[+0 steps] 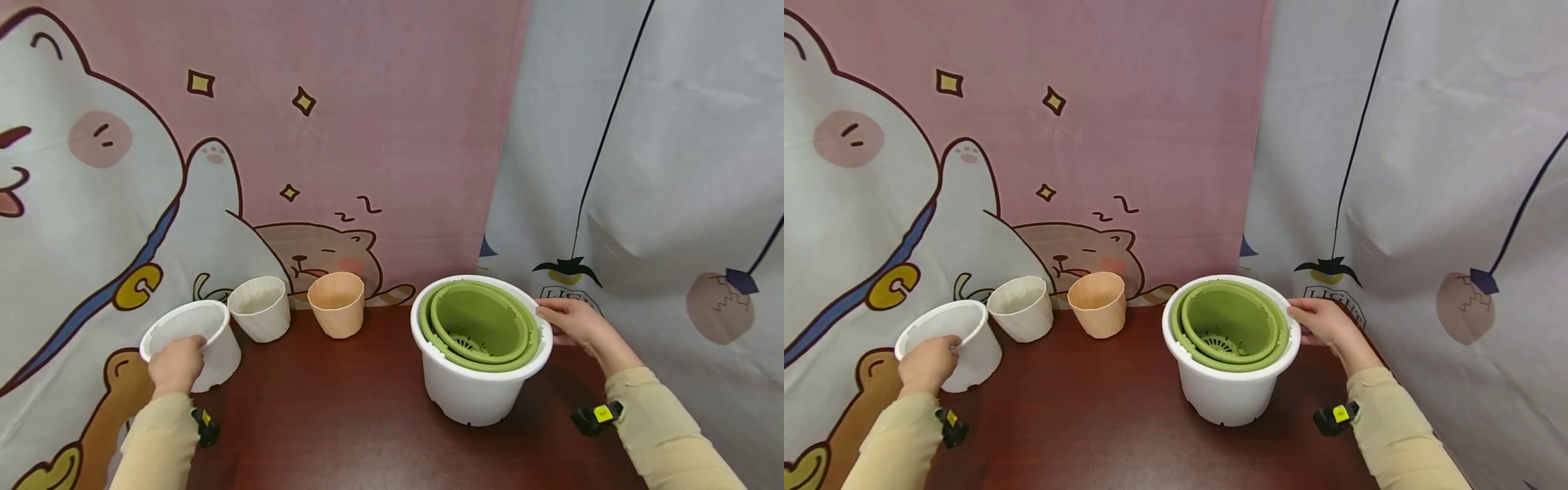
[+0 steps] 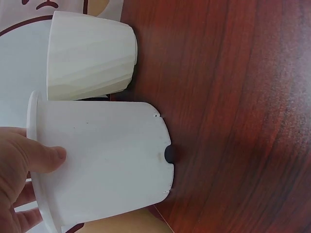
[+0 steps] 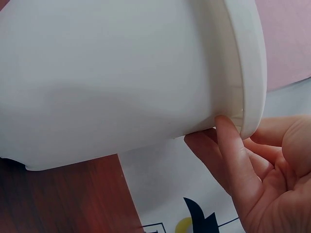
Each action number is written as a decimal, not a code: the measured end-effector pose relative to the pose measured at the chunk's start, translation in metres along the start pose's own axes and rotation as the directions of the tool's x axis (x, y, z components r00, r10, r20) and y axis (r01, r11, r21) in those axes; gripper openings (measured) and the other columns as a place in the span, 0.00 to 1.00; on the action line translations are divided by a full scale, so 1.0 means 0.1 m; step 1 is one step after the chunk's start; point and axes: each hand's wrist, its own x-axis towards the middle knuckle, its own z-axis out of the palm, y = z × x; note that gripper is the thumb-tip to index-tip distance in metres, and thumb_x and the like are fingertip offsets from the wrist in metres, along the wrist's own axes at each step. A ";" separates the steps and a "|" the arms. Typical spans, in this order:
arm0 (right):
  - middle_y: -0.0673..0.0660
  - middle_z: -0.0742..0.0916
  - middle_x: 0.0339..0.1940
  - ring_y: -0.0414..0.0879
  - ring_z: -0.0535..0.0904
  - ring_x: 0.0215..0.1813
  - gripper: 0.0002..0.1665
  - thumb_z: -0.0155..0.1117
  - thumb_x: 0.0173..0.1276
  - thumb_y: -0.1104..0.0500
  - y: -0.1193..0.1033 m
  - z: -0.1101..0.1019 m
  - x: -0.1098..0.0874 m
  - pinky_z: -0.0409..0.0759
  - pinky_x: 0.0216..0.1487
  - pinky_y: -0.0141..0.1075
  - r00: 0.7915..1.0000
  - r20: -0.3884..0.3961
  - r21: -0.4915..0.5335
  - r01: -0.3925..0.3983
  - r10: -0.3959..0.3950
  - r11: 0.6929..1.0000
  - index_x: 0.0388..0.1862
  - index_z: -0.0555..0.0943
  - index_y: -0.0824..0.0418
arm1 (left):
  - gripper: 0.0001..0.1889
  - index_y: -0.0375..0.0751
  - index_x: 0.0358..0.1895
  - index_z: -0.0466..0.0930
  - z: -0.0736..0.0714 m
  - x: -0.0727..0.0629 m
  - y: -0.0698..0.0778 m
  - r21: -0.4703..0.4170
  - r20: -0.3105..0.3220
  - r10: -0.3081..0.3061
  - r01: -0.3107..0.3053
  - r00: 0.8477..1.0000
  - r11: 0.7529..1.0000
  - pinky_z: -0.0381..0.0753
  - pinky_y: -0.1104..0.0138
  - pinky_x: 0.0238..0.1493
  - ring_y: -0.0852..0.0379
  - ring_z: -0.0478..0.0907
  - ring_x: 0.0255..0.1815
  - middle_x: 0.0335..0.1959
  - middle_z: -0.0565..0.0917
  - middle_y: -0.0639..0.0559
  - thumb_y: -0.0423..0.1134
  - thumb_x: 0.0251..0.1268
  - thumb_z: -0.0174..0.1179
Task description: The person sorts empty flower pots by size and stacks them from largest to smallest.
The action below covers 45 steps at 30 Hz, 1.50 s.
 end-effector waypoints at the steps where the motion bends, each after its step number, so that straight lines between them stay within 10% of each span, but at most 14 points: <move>1: 0.58 0.86 0.46 0.41 0.84 0.39 0.34 0.55 0.78 0.55 0.00 0.00 0.00 0.85 0.39 0.38 1.000 0.000 -0.002 0.000 0.000 1.000 0.72 0.63 0.76 | 0.13 0.34 0.47 0.83 0.00 -0.01 0.00 0.001 -0.005 0.005 -0.005 1.000 1.000 0.75 0.38 0.33 0.31 0.79 0.34 0.36 0.84 0.31 0.27 0.60 0.55; 32: 0.64 0.84 0.51 0.41 0.84 0.40 0.34 0.54 0.79 0.55 0.00 0.00 0.00 0.85 0.40 0.38 1.000 -0.001 -0.011 -0.005 0.005 1.000 0.72 0.62 0.76 | 0.15 0.34 0.49 0.83 -0.24 -0.29 0.15 0.001 -0.035 0.084 -0.084 0.996 0.996 0.77 0.43 0.25 0.36 0.80 0.32 0.39 0.84 0.33 0.27 0.58 0.60; 45: 0.60 0.85 0.48 0.41 0.83 0.39 0.35 0.54 0.78 0.53 0.01 -0.01 0.00 0.85 0.40 0.38 1.000 0.001 -0.012 -0.010 0.010 1.000 0.72 0.62 0.75 | 0.15 0.35 0.47 0.85 -0.39 -0.42 0.33 0.021 -0.091 0.205 -0.204 0.974 0.979 0.79 0.42 0.30 0.37 0.81 0.33 0.36 0.85 0.35 0.28 0.54 0.67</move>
